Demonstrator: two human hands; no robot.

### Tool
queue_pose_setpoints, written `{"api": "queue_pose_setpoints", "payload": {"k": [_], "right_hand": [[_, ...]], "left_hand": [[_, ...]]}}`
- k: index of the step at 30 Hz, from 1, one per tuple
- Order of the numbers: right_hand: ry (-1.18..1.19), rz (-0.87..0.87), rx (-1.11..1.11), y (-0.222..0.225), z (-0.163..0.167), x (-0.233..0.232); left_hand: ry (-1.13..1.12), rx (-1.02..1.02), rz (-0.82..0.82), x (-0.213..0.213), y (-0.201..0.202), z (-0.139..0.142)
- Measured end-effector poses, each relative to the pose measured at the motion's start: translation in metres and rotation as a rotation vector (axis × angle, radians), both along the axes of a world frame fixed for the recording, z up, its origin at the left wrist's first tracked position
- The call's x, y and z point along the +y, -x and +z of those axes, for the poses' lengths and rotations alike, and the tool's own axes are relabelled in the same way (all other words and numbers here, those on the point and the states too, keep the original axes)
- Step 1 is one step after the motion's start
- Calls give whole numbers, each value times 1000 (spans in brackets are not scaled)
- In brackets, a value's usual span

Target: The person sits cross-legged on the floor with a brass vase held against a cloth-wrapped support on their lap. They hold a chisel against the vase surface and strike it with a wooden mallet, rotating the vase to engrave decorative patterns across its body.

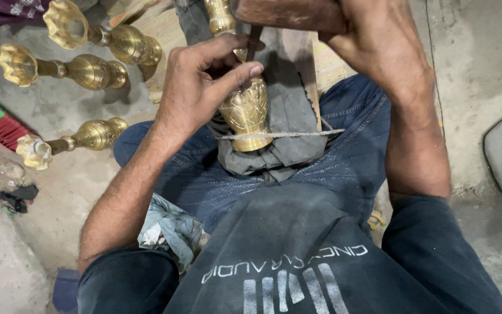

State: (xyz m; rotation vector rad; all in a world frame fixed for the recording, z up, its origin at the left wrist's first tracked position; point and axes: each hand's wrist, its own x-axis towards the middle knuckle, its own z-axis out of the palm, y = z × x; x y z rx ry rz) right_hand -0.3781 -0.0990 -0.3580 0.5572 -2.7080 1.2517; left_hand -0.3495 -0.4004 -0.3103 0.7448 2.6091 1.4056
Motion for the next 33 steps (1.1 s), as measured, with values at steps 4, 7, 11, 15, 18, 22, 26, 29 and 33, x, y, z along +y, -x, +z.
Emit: {"api": "queue_pose_setpoints", "payload": {"k": [4, 7, 11, 15, 18, 22, 26, 29, 33], "right_hand": [[26, 21, -24, 2, -5, -2], [-90, 53, 139, 4, -4, -4], [52, 37, -200, 8, -2, -2], [-142, 109, 137, 11, 3, 3], [-167, 54, -6, 13, 6, 8], [-202, 69, 77, 13, 7, 11], [-134, 77, 60, 13, 5, 7], [-139, 37, 85, 15, 5, 5], [-60, 160, 30, 20, 7, 7]], "left_hand": [[-21, -42, 20, 1, -1, 1], [-46, -71, 3, 2, 0, 2], [-55, -64, 13, 3, 3, 1], [-28, -76, 12, 3, 3, -2], [-29, -6, 8, 3, 3, -3], [-68, -55, 19, 3, 2, -2], [-103, -108, 12, 3, 3, 0], [-79, -118, 55, 4, 5, 0], [-62, -47, 36, 4, 7, -2]]}}
